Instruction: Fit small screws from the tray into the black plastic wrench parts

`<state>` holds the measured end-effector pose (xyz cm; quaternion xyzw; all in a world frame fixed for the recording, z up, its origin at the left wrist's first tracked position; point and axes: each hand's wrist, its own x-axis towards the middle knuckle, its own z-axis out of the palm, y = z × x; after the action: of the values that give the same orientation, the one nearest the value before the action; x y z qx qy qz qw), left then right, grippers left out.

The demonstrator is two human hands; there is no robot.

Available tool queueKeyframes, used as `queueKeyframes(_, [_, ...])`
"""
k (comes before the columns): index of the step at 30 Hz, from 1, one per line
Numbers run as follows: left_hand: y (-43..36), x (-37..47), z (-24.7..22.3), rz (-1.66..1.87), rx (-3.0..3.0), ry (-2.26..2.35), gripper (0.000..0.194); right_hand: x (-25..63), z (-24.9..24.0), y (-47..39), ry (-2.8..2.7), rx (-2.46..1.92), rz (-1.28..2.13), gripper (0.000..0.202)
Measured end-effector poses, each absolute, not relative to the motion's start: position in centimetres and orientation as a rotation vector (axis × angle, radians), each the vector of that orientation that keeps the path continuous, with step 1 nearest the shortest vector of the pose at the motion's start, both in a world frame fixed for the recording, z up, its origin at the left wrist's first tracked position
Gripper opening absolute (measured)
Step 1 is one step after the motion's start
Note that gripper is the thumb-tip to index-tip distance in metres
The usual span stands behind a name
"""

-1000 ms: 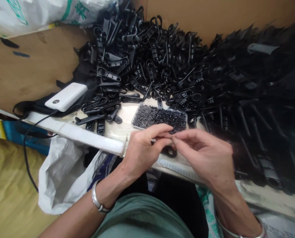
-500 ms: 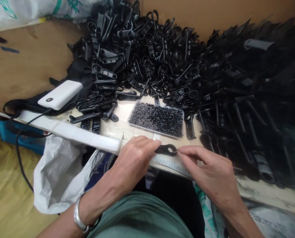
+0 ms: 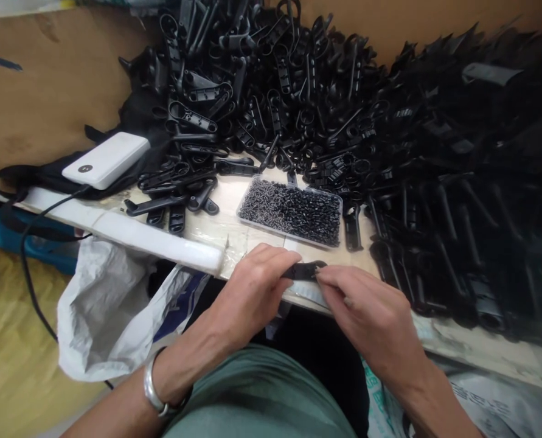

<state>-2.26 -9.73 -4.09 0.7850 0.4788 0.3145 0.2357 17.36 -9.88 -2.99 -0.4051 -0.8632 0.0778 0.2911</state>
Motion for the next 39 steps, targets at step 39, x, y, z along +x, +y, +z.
queueKeyframes(39, [-9.6, -2.5, -4.6, 0.796, 2.074, 1.128, 0.030, 15.1, -1.3, -9.1, -2.491, -1.531, 0.079, 0.013])
